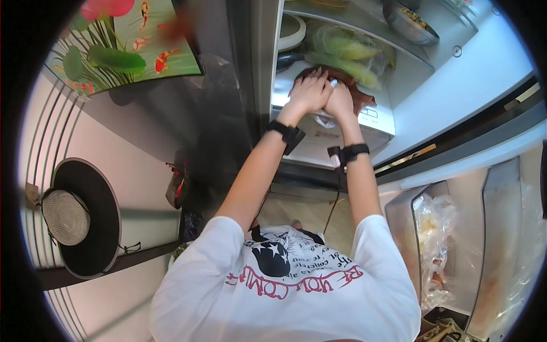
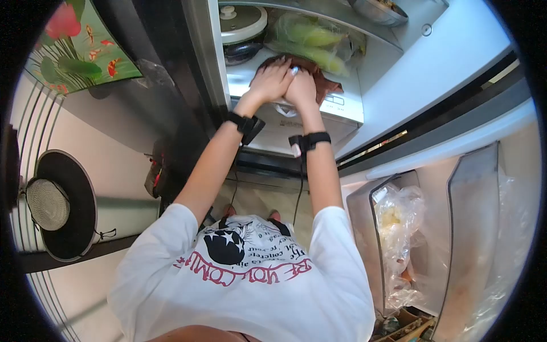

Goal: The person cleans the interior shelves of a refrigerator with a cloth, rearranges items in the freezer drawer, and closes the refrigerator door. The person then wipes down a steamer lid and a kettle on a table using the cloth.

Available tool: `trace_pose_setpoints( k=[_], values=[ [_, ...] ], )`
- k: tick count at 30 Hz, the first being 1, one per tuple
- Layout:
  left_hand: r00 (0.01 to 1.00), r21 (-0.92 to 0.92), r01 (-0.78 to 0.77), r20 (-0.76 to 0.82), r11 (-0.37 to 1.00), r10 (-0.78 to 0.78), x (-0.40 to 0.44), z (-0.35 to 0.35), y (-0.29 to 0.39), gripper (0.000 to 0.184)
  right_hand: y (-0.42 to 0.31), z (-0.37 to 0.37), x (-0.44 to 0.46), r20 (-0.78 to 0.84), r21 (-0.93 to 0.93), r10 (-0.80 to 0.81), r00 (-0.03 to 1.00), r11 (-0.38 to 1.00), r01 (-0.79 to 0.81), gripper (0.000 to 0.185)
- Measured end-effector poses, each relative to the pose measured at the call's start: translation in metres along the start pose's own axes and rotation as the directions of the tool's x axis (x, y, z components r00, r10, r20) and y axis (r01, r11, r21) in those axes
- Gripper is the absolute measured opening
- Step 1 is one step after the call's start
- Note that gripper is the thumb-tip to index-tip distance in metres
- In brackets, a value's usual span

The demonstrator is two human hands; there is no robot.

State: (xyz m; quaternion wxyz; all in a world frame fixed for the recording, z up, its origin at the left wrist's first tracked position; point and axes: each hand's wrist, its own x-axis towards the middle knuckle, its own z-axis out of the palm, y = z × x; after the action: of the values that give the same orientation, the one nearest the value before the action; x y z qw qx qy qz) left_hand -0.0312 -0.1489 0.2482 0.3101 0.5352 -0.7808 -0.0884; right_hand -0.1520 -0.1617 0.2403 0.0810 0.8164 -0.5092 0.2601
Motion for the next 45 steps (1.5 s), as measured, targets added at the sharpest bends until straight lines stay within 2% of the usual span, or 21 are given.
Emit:
trace_pose_setpoints(
  k=[1,3,6,8,9,13,15,19,21,23,24,27,28,33,35,36,38,40,42,44,45],
  values=[
    [0.999,-0.019,0.032,0.019,0.999,-0.032,0.007,-0.001,0.000,0.061,0.002,-0.003,0.006,0.100,-0.039,0.011,0.995,0.999,-0.007,0.032],
    [0.998,0.035,0.051,0.034,0.998,-0.052,0.014,-0.002,0.002,0.061,0.007,-0.003,0.011,0.043,0.041,-0.009,0.999,0.999,0.007,0.033],
    [0.999,0.044,0.045,0.029,0.998,-0.046,0.007,0.001,0.002,0.061,0.012,0.002,0.005,0.145,0.029,0.026,0.989,0.999,-0.031,0.038],
    [1.000,0.060,0.001,0.001,0.998,-0.001,0.001,0.001,-0.001,0.061,0.005,0.001,0.001,0.212,-0.119,0.088,0.973,0.991,-0.063,0.042],
    [1.000,0.066,-0.010,0.007,0.998,0.009,-0.005,-0.001,0.000,0.061,-0.002,-0.003,-0.004,0.204,-0.115,0.097,0.974,0.991,-0.074,0.042],
    [0.998,0.076,-0.060,0.008,0.995,0.060,-0.035,-0.001,0.019,0.057,-0.013,-0.013,-0.042,0.057,-0.193,0.157,0.986,0.971,-0.144,0.044],
    [0.989,0.120,-0.136,-0.045,0.983,0.142,-0.045,0.007,0.034,0.055,-0.019,-0.026,-0.065,-0.019,-0.205,0.207,0.978,0.957,-0.207,0.046],
    [0.968,0.128,-0.238,-0.047,0.963,0.246,-0.046,0.035,0.065,0.055,0.018,-0.032,-0.098,-0.134,-0.208,0.129,0.982,0.966,-0.156,0.046],
    [0.964,0.112,-0.257,-0.033,0.960,0.262,-0.040,0.047,0.080,0.056,0.039,-0.040,-0.106,-0.185,-0.171,0.129,0.974,0.972,-0.161,0.045],
    [0.961,0.105,-0.273,-0.026,0.956,0.277,-0.031,0.058,0.094,0.057,0.050,-0.050,-0.113,-0.233,-0.106,0.251,0.940,0.954,-0.281,0.045],
    [0.955,0.082,-0.291,-0.034,0.953,0.295,-0.028,0.068,0.100,0.058,0.053,-0.056,-0.116,-0.239,-0.015,0.273,0.932,0.959,-0.284,0.046],
    [0.956,0.047,-0.288,-0.050,0.956,0.290,-0.027,0.074,0.107,0.058,0.055,-0.055,-0.119,-0.210,0.002,0.306,0.928,0.950,-0.313,0.045],
    [0.947,0.047,-0.311,-0.066,0.949,0.314,-0.028,0.073,0.105,0.058,0.049,-0.052,-0.118,-0.304,0.025,0.309,0.901,0.948,-0.317,0.036],
    [0.947,0.039,-0.309,-0.082,0.950,0.311,-0.043,0.052,0.085,0.057,0.041,-0.035,-0.105,-0.452,-0.041,0.124,0.884,0.986,-0.159,0.033],
    [0.954,0.055,-0.290,-0.068,0.956,0.293,-0.054,0.030,0.077,0.055,0.019,-0.033,-0.097,-0.329,0.074,0.193,0.924,0.981,-0.179,0.029],
    [0.967,0.070,-0.236,-0.078,0.969,0.242,-0.057,0.021,0.071,0.053,0.014,-0.025,-0.092,-0.318,0.160,0.158,0.935,0.981,-0.111,0.027],
    [0.975,0.103,-0.186,-0.101,0.977,0.196,-0.065,0.004,0.059,0.051,-0.006,-0.016,-0.081,-0.149,0.374,0.262,0.953,0.908,-0.191,0.027],
    [0.973,0.145,-0.163,-0.141,0.976,0.184,-0.078,-0.010,0.045,0.050,-0.019,0.018,-0.079,-0.418,0.129,0.151,0.896,0.986,-0.107,0.026],
    [0.973,0.173,-0.124,-0.171,0.977,0.154,-0.090,-0.021,0.035,0.049,-0.054,-0.010,-0.071,-0.439,0.159,0.053,0.897,0.987,0.019,0.026],
    [0.970,0.147,-0.109,-0.202,0.983,0.138,-0.099,-0.023,0.024,0.053,-0.061,-0.012,-0.070,-0.261,0.211,0.067,0.963,0.977,-0.011,0.027],
    [0.962,0.114,-0.113,-0.234,0.987,0.138,-0.099,-0.018,0.016,0.056,-0.054,-0.018,-0.066,-0.280,0.185,0.099,0.955,0.982,-0.047,0.027]
  ],
)
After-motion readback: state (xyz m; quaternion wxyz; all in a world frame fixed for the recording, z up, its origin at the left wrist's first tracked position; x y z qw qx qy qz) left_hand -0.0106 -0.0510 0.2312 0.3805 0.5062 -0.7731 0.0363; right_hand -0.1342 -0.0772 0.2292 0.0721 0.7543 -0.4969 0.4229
